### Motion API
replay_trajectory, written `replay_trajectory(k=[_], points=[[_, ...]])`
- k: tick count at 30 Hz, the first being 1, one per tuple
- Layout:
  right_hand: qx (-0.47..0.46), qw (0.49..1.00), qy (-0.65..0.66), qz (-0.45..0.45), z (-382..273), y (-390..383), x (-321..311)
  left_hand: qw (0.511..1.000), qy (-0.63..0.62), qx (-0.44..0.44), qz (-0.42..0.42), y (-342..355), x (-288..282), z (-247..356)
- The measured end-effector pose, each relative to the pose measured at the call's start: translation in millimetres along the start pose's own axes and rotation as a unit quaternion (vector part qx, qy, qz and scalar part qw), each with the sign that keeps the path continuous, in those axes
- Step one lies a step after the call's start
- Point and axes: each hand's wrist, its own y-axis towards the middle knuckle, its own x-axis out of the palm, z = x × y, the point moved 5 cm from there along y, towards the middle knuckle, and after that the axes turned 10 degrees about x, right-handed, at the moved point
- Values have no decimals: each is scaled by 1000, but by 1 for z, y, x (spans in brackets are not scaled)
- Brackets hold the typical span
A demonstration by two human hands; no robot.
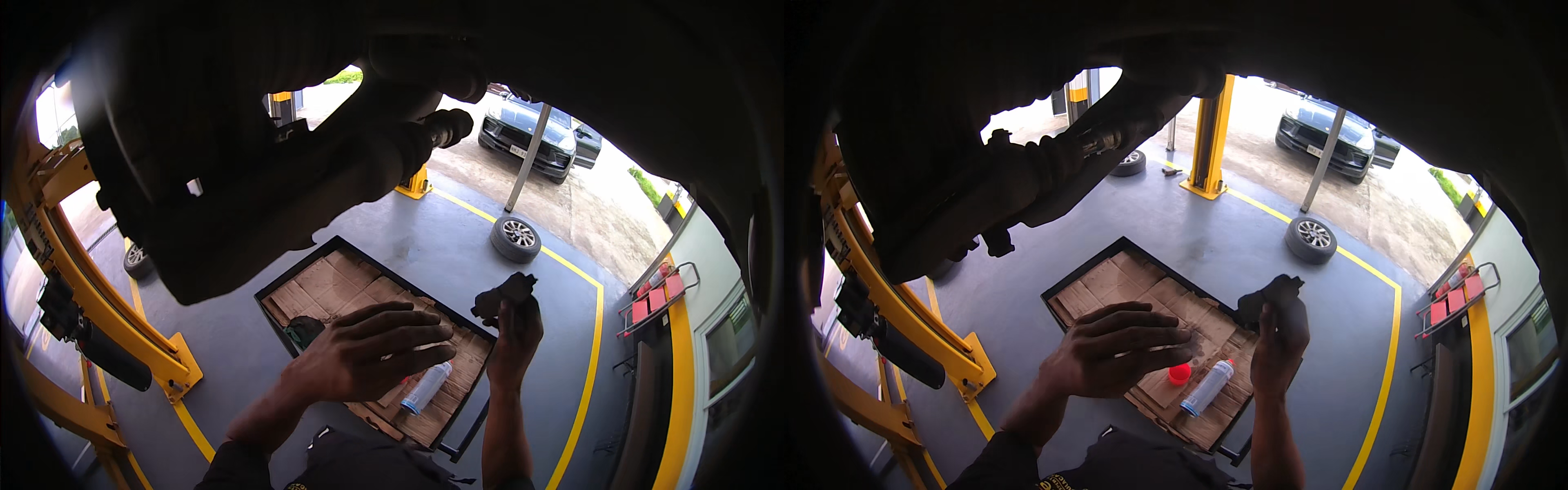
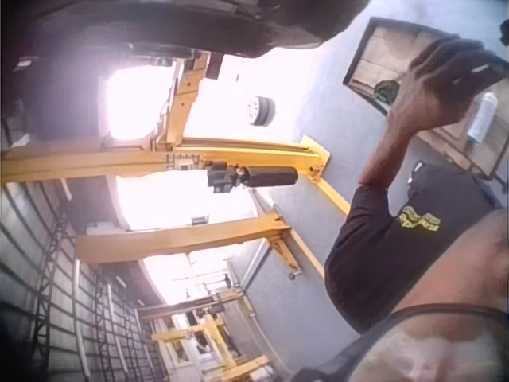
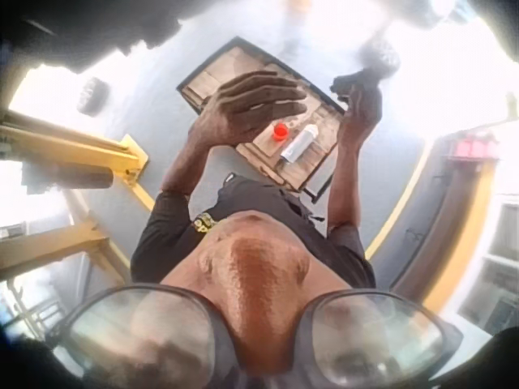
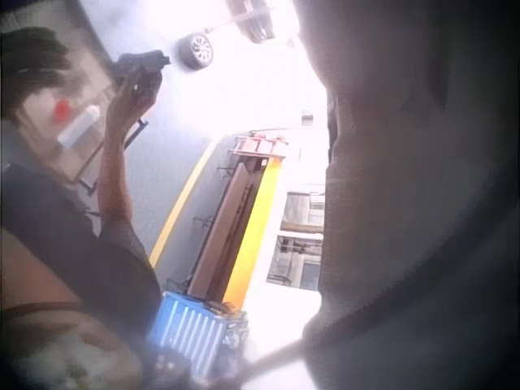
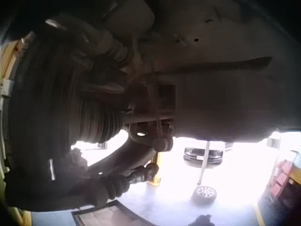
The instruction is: The person sprays brake pads with a liquid from a can, wipes them with a cloth, and rubs the pads with sandpaper. The person then fits the brake pads into the caliper assembly on the car.
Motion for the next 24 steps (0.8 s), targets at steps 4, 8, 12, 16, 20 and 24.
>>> replay_trajectory(k=[4,8,12,16,20,24], points=[[-188,953,219,-94,-161,41,15,974,227,-7,11,53,-92,57],[-280,913,254,-152,-249,61,36,895,440,-23,-74,97,-149,87],[-299,901,237,-207,-312,60,70,864,496,11,-90,131,-201,103],[-296,918,145,-220,-313,62,81,887,455,59,-52,150,-214,70],[-300,916,122,-236,-342,48,77,901,423,76,-53,190,-233,68],[-242,892,214,-318,-320,59,100,948,291,124,-39,210,-237,43]])
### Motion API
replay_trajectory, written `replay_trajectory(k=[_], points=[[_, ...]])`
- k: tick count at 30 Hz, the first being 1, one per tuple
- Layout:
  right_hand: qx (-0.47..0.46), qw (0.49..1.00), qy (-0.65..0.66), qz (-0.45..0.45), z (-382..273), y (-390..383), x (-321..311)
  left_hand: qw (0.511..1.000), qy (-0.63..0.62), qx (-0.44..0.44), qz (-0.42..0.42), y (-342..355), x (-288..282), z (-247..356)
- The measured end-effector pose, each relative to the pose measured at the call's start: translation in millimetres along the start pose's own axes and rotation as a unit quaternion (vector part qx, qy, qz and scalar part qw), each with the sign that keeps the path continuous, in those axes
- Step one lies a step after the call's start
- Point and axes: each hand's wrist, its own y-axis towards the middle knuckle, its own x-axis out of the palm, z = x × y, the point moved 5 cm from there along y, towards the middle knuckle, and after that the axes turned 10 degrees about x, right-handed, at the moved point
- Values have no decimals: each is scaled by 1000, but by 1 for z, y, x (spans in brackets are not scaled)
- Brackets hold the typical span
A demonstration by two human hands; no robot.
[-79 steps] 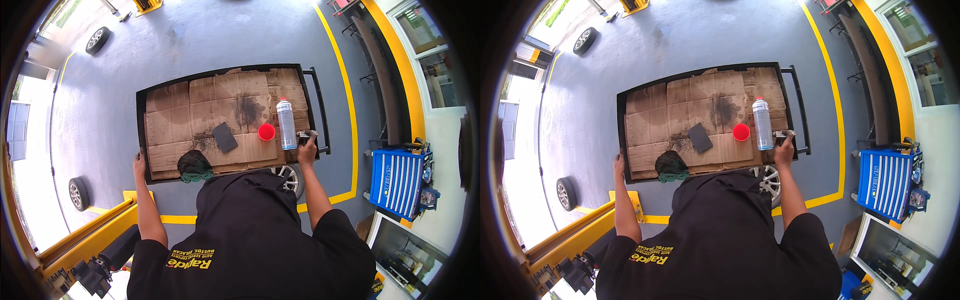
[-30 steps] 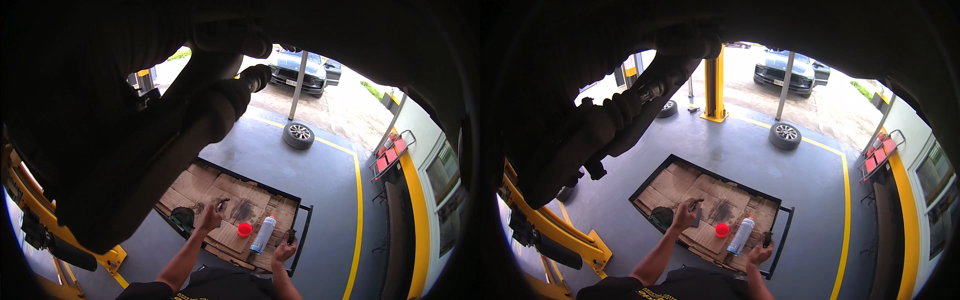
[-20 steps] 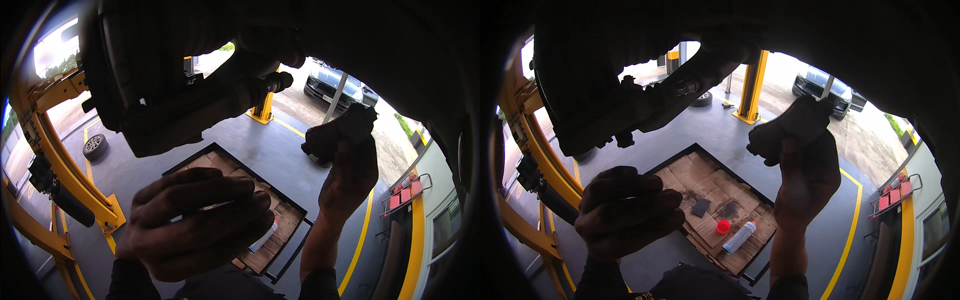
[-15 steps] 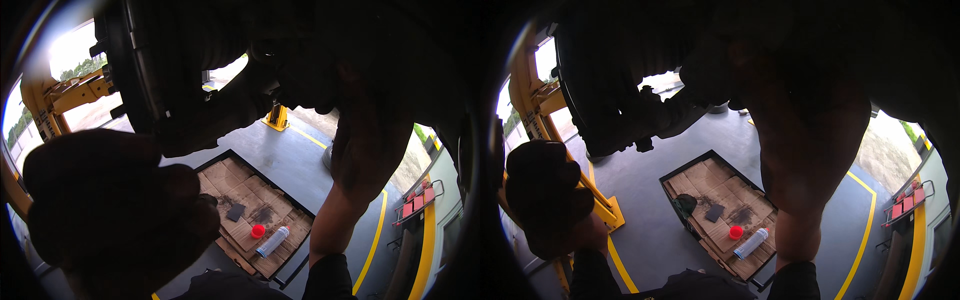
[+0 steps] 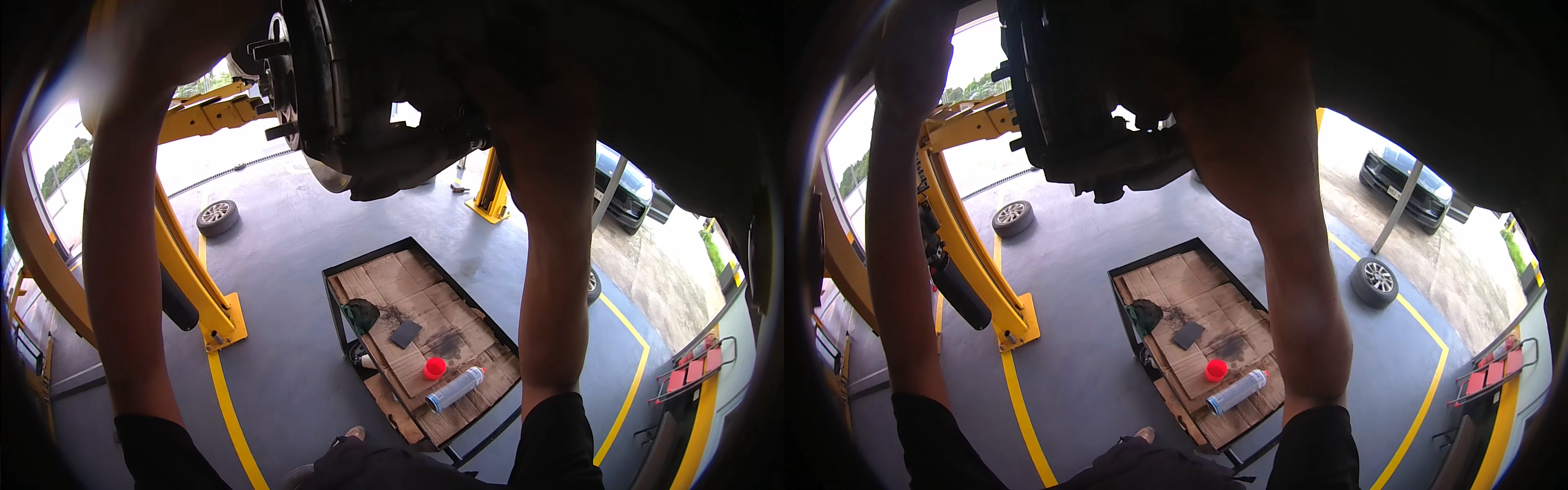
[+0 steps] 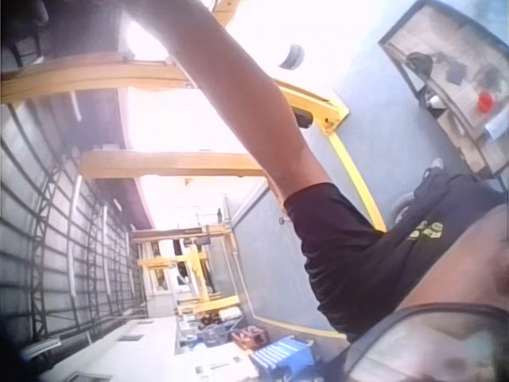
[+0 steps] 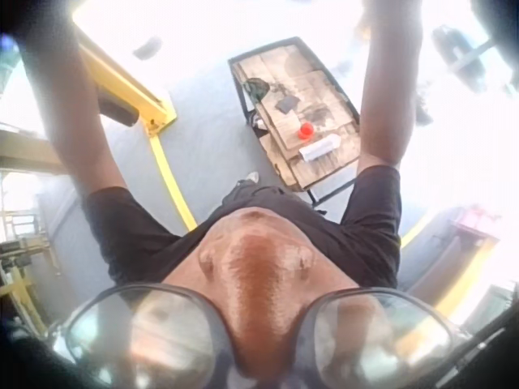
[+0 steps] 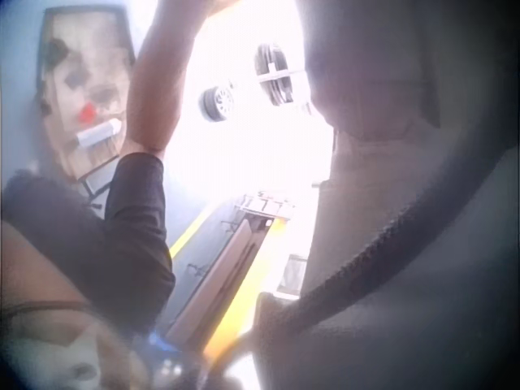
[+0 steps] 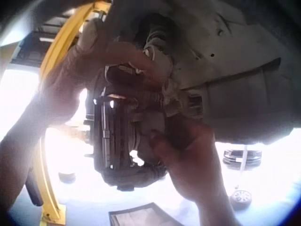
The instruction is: The person sprays brake pads with a liquid from a can, wipes them with a cloth, and rubs the pads with sandpaper. The person then fits the brake pads into the caliper assembly on the car.
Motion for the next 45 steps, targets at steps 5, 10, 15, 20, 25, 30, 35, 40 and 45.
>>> replay_trajectory(k=[5,10,15,20,25,30,35,40,45], points=[[-14,999,-19,29,-4,-4,13,998,-29,-60,-19,13,-3,22],[-78,991,111,-11,-6,-7,22,986,-5,-147,-80,11,-15,3],[17,1000,-3,7,3,-5,19,988,56,-134,-52,11,-8,16],[-6,1000,-14,15,-9,-7,24,991,-15,-120,61,3,-5,3],[16,1000,20,-2,-1,4,22,957,-165,-200,129,-1,-1,-14],[11,999,32,-41,-12,6,25,969,-135,-163,130,-2,4,-7],[-39,998,27,-51,3,2,26,983,61,-104,139,-22,6,-38],[-30,993,100,-59,-6,8,28,979,3,-112,172,-4,2,-14],[12,992,39,-115,4,17,16,975,62,-100,190,-12,9,-15]])
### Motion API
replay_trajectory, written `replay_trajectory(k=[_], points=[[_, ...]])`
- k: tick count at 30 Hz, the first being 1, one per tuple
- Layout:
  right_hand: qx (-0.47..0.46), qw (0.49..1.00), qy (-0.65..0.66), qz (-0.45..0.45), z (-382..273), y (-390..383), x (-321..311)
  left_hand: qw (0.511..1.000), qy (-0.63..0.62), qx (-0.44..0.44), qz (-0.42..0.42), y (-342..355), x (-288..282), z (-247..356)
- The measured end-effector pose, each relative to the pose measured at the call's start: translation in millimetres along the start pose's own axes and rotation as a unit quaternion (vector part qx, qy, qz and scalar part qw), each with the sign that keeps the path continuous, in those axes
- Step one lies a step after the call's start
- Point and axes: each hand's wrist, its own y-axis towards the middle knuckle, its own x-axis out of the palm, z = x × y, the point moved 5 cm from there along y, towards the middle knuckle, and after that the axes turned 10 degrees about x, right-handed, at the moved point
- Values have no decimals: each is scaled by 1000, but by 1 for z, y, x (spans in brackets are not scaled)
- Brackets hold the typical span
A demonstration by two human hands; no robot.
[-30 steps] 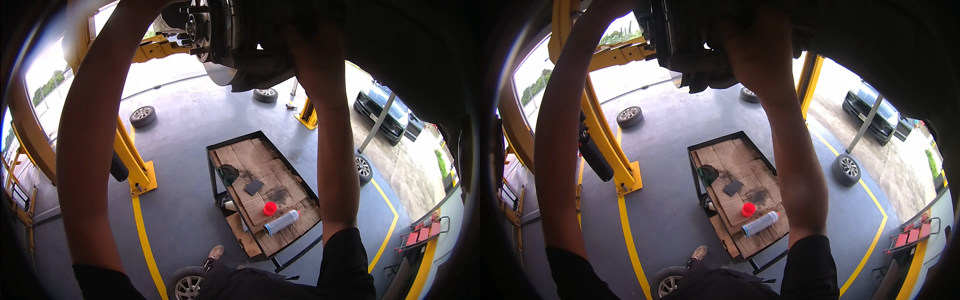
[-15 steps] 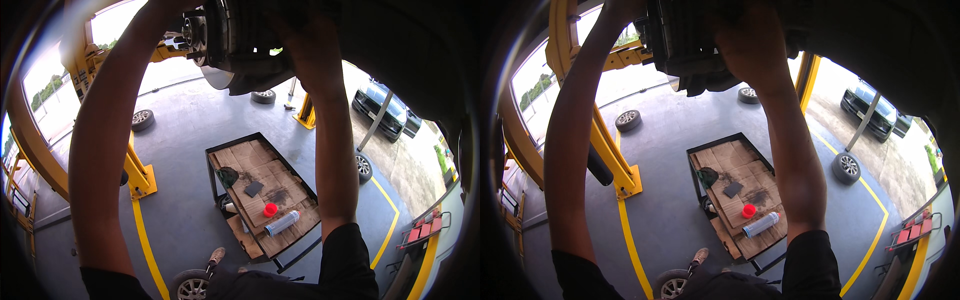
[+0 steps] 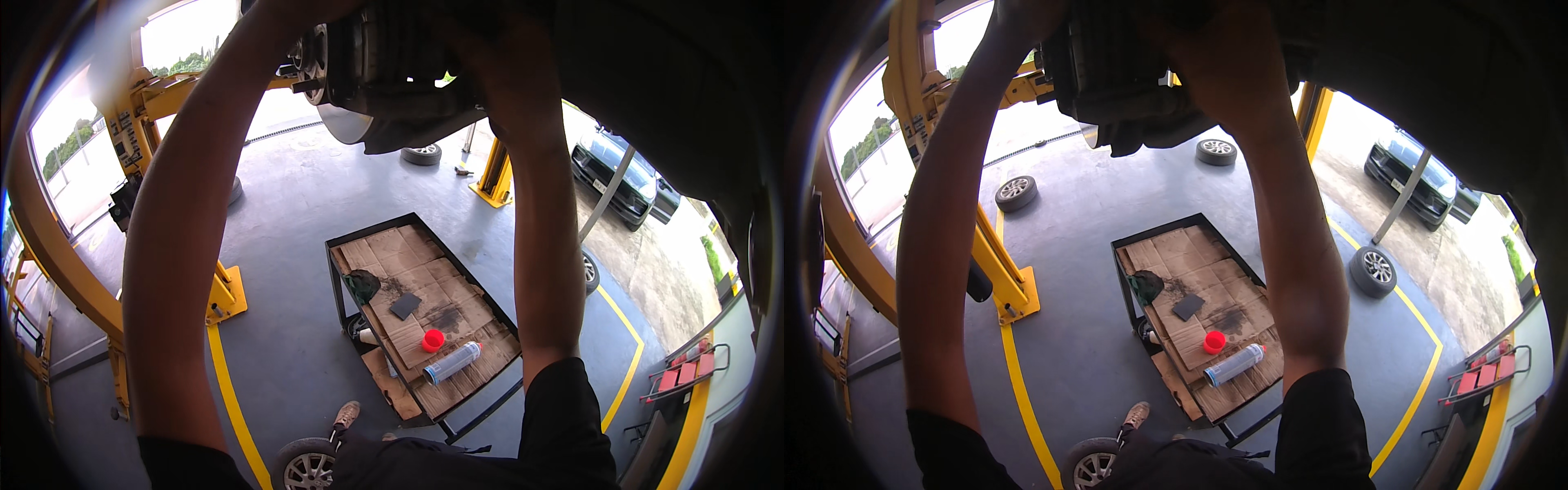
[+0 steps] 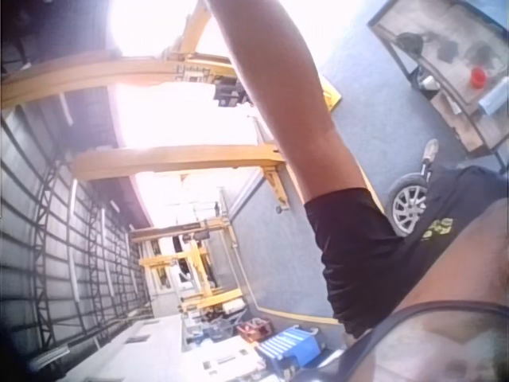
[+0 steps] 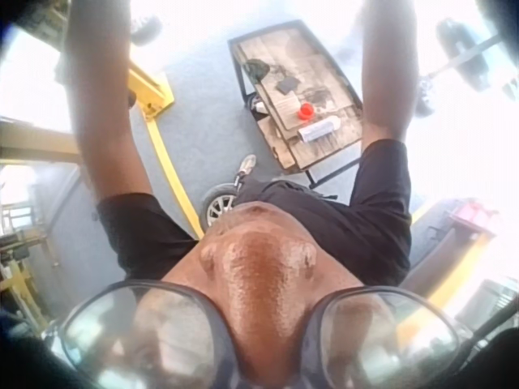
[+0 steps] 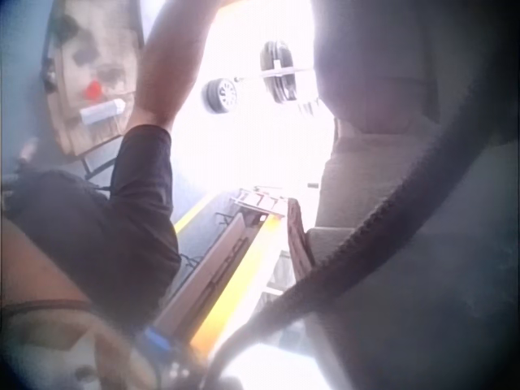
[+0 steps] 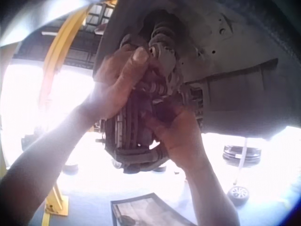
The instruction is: The person sprays brake pads with a liquid from a can, wipes them with a cloth, and rubs the pads with sandpaper. The person then fits the brake pads into the caliper assembly on the car.
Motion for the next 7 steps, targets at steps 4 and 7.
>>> replay_trajectory(k=[4,7], points=[[-44,998,0,34,8,6,6,997,23,64,-30,2,2,0],[-155,982,22,103,3,7,7,992,54,92,-63,7,1,-4]])
